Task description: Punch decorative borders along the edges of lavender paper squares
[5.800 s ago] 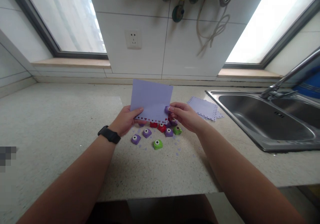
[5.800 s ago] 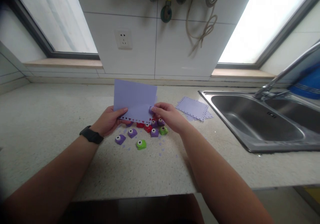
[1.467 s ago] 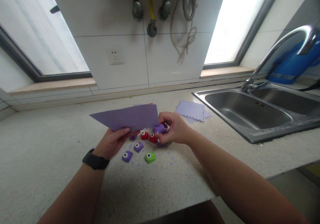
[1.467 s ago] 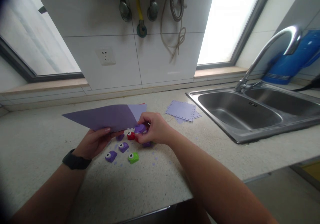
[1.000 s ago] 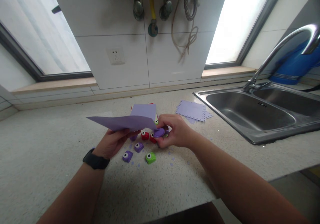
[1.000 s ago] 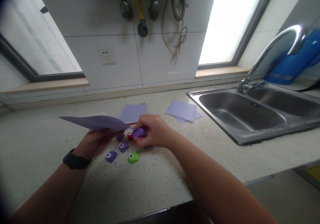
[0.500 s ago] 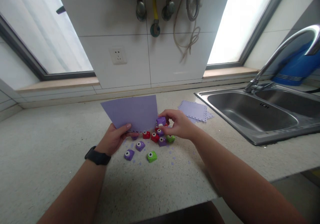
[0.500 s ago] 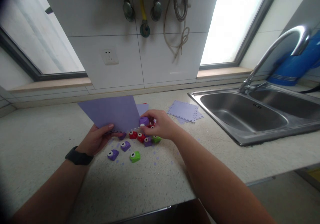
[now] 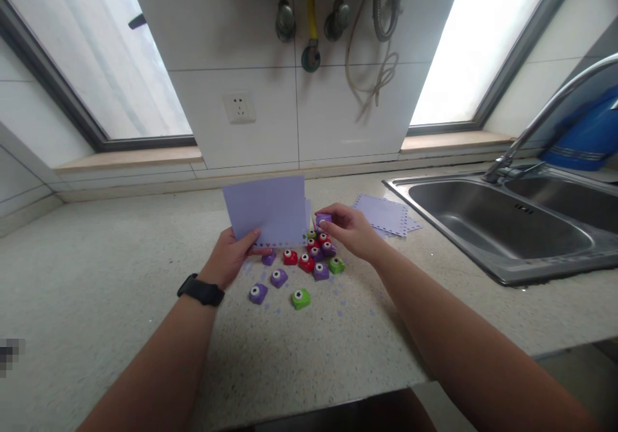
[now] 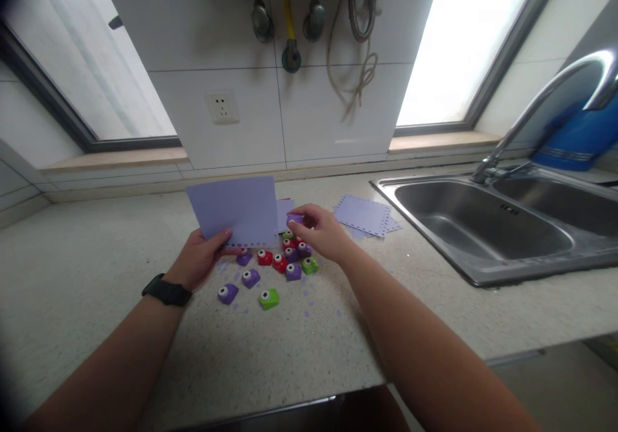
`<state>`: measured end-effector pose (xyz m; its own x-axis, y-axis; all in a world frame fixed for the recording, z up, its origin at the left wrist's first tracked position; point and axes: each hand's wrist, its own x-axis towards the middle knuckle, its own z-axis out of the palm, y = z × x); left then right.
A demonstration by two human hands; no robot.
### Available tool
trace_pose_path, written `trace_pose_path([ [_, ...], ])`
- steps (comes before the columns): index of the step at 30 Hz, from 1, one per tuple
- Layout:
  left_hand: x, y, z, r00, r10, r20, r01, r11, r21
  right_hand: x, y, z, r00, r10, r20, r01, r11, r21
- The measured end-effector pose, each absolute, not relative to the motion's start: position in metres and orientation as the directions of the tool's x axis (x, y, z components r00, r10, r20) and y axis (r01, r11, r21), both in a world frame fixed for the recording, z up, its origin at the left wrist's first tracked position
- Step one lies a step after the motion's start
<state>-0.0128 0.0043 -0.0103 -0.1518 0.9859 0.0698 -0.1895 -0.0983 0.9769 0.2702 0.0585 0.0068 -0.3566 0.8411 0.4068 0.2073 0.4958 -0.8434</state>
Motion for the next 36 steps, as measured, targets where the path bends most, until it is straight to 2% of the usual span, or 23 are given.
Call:
trace_pose_path([
  [3, -0.014, 0.007, -0.012, -0.182, 0.980, 0.079, -0.186, -0.113, 0.976, 0.268, 0.059, 0.006, -0.351, 0.839, 0.415, 0.216, 0.504, -0.836],
  [7, -0.018, 0.012, -0.015, -0.263, 0.959, 0.101, -0.203, -0.158, 0.966, 0.263, 0.058, 0.000, -0.350, 0.878, 0.328, 0.309, 0.438, -0.844],
  [10, -0.021, 0.017, -0.019, -0.301, 0.946, 0.122, -0.224, -0.195, 0.955, 0.258, 0.056, -0.002, -0.355, 0.877, 0.325, 0.361, 0.449, -0.818],
  [17, -0.021, 0.027, -0.027, -0.383, 0.914, 0.133, -0.269, -0.248, 0.931, 0.246, 0.049, 0.001, -0.438, 0.823, 0.361, 0.492, 0.556, -0.670],
  [22, -0.021, 0.030, -0.030, -0.401, 0.906, 0.137, -0.268, -0.259, 0.928, 0.238, 0.048, -0.001, -0.529, 0.757, 0.383, 0.580, 0.652, -0.489],
  [26, -0.022, 0.031, -0.031, -0.406, 0.903, 0.141, -0.261, -0.262, 0.929, 0.234, 0.047, -0.003, -0.604, 0.720, 0.342, 0.622, 0.694, -0.363],
  [36, -0.021, 0.031, -0.031, -0.394, 0.909, 0.138, -0.255, -0.252, 0.933, 0.234, 0.047, -0.006, -0.654, 0.701, 0.284, 0.629, 0.713, -0.311],
])
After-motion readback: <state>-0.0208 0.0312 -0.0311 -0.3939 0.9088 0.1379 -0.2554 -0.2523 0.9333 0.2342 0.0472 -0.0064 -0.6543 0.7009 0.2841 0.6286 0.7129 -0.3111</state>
